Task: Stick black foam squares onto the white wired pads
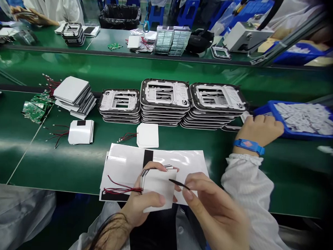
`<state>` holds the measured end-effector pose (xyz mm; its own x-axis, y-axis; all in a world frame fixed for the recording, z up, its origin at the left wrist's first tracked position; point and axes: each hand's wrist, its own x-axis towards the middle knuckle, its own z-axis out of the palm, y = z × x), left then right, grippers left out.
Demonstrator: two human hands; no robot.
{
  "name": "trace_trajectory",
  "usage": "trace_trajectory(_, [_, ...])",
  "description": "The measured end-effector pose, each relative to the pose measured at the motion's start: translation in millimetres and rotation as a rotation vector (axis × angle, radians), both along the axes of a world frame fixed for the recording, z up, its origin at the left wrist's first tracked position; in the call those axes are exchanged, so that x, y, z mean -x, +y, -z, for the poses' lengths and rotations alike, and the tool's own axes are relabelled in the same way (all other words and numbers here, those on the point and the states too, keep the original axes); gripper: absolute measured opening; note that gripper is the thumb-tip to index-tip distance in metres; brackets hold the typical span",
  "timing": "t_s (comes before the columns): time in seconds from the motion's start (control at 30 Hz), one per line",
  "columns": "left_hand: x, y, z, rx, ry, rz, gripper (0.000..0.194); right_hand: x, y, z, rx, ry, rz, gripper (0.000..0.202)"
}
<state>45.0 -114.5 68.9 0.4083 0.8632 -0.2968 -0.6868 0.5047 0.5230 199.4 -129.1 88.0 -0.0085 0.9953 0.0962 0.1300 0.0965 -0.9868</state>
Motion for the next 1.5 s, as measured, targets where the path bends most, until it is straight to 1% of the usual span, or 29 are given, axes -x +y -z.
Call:
trace_trajectory(0.17, [4.1, -7.3, 4.8, -0.037, -0.052, -0.026, 0.048, 0.9, -2.2, -2.1, -0.066, 0.009, -0.016, 0.023])
trace_trajectory(0.33, [7.3, -13.5, 9.7, -0.079, -0.066, -0.029, 0.047, 2.9, -4.0, -4.2, -0.043, 0.014, -0.022, 0.021])
trace_trajectory(0.5, [10.3, -15.1, 4.4, -0.090, -0.033, -0.027, 0.047, 4.8, -5.5, -6.1, -0.034, -0.001, 0.010, 0.021])
trace_trajectory(0.67, [13.1, -15.4, 0.8, -0.060, -0.023, -0.001, 0.052, 5.3, -2.8, -11.3, -0.052, -0.128, 0.042, 0.027])
trace_trajectory(0.7, [13.3, -15.7, 1.1, -0.066, -0.008, -0.003, 0.053, 5.9, -2.3, -12.7, -0.062, -0.136, 0.041, 0.031])
trace_trajectory(0.77, [13.3, -16.3, 2.2, -0.080, 0.036, -0.028, 0.051, 8.0, -1.7, -15.5, -0.069, -0.111, 0.021, 0.050])
trace_trajectory(0.83, [13.1, -16.8, 3.5, -0.094, 0.075, -0.068, 0.048, 11.0, -1.7, -17.7, -0.031, -0.075, 0.005, 0.071])
trace_trajectory(0.87, [13.1, -17.1, 4.0, -0.103, 0.088, -0.085, 0.046, 12.6, -1.8, -18.6, -0.005, -0.062, 0.004, 0.075])
trace_trajectory(0.9, [13.1, -17.2, 4.3, -0.111, 0.097, -0.096, 0.044, 14.2, -1.8, -19.2, 0.027, -0.056, 0.009, 0.073])
trace_trajectory(1.0, [14.2, -17.6, 4.3, -0.125, 0.119, -0.110, 0.039, 17.9, -0.8, -19.8, 0.087, -0.050, 0.053, 0.058])
trace_trajectory(1.1, [16.0, -18.3, 3.2, -0.126, 0.119, -0.098, 0.037, 19.5, 1.1, -19.4, 0.114, -0.066, 0.045, 0.050])
trace_trajectory(1.2, [17.4, -19.7, 1.2, -0.120, 0.137, -0.079, 0.034, 20.8, 3.2, -20.5, 0.156, -0.041, 0.046, 0.047])
trace_trajectory(1.37, [19.3, -20.5, -2.0, -0.089, 0.183, -0.047, 0.030, 22.0, 6.4, -26.4, 0.307, 0.028, 0.055, 0.046])
trace_trajectory(1.5, [21.8, -19.9, -0.4, -0.101, 0.257, -0.042, 0.029, 19.1, 8.7, -25.8, 0.355, 0.028, 0.013, 0.049])
